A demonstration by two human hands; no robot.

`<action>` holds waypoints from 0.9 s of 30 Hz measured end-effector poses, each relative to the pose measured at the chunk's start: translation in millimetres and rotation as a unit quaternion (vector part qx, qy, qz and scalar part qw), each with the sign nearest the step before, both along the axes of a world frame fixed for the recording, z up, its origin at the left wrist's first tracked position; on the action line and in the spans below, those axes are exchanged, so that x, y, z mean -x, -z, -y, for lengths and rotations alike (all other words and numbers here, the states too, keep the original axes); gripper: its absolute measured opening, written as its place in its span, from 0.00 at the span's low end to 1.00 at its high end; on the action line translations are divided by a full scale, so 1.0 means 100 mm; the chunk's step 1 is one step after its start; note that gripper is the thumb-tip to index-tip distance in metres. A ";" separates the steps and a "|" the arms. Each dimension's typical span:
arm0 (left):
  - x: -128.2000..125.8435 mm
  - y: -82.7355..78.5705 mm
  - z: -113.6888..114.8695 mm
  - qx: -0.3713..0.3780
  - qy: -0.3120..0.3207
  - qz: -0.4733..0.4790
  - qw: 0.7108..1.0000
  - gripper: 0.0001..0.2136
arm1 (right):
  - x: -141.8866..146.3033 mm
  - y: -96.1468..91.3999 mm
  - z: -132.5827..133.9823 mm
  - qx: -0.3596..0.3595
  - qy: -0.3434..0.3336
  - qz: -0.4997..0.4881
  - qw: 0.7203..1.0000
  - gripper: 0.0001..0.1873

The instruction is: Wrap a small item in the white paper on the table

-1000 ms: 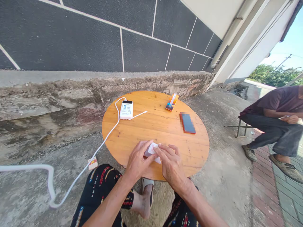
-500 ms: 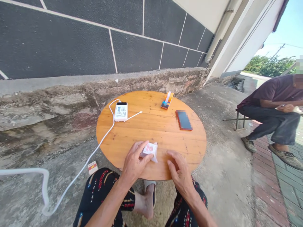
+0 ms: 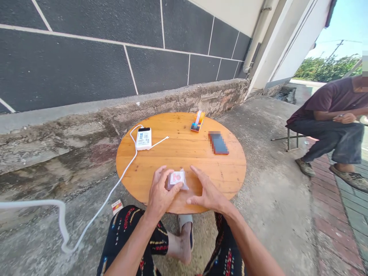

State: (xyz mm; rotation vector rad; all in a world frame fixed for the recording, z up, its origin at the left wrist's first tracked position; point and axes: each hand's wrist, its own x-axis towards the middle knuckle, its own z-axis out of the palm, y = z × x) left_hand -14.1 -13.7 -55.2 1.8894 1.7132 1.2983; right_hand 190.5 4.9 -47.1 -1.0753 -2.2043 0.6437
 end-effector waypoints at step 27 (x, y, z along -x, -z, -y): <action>0.08 -0.02 0.02 -0.019 0.058 0.139 0.988 0.23 | 0.14 0.34 0.15 -0.132 0.142 -0.016 0.981 0.34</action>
